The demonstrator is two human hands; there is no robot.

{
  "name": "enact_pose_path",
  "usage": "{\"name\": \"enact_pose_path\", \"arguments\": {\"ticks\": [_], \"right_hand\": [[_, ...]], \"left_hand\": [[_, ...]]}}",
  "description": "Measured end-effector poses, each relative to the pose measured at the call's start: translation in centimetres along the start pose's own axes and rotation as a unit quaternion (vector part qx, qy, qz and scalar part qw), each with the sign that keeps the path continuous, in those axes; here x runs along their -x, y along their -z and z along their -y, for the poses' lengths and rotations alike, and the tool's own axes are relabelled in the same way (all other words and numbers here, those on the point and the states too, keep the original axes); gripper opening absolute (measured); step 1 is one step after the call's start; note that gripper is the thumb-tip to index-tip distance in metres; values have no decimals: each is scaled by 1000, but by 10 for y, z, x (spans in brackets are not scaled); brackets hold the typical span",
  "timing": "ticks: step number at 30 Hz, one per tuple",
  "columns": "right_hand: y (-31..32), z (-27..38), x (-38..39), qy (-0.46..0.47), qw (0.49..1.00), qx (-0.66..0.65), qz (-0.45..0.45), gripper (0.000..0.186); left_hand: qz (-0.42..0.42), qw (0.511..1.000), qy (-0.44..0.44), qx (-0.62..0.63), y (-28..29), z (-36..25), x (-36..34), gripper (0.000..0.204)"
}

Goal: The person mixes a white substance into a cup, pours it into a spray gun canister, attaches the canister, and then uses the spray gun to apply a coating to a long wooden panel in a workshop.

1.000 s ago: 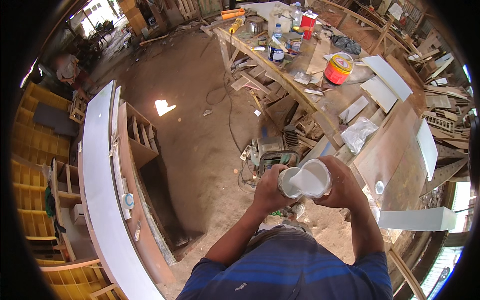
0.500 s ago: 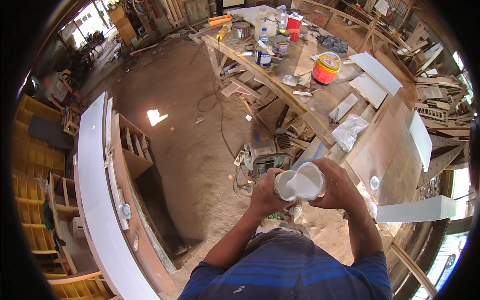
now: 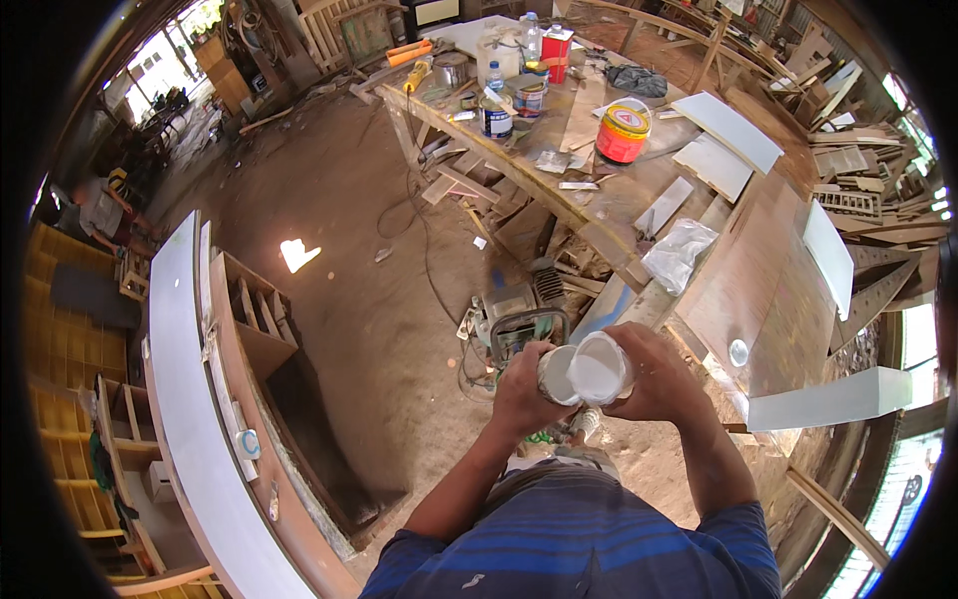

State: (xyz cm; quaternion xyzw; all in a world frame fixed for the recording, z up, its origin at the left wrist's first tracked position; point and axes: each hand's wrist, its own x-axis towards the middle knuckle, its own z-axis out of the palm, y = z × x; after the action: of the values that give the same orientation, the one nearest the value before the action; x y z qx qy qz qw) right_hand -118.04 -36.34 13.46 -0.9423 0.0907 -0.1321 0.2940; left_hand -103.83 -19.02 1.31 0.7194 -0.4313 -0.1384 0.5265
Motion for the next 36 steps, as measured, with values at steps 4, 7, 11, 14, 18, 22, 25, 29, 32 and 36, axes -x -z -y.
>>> {"name": "enact_pose_path", "arguments": {"ticks": [4,7,11,14,18,22,25,29,32,36], "right_hand": [[3,-15,15,-16,1000,12,-20,81],[-6,-37,25,-6,1000,-6,-26,90],[-8,-54,43,-39,993,-87,-66,95],[-19,-74,65,-67,973,-184,-123,95],[-23,-99,84,-96,940,-282,-167,97],[-35,-142,110,-110,912,-330,-216,96],[-38,-170,125,-173,794,-490,-316,94],[-14,-243,137,-206,796,-393,-412,90],[7,-304,141,-250,831,-225,-443,91],[24,-377,131,-246,809,-115,-521,83]], "left_hand": [[18,999,11,-36,-15,-6,-4,82],[13,1000,6,-16,-19,-6,-6,79],[6,999,35,-31,-31,-13,-11,79],[27,996,82,-35,-41,-31,-20,78],[0,1000,1,2,-63,-33,-32,78],[12,999,-25,30,-86,-48,-42,77],[13,999,-14,48,-101,-47,-44,77],[-3,999,-6,42,-115,-52,-48,78],[-36,998,4,58,-127,-64,-51,75],[-40,999,-14,20,-138,-64,-51,82]]}}
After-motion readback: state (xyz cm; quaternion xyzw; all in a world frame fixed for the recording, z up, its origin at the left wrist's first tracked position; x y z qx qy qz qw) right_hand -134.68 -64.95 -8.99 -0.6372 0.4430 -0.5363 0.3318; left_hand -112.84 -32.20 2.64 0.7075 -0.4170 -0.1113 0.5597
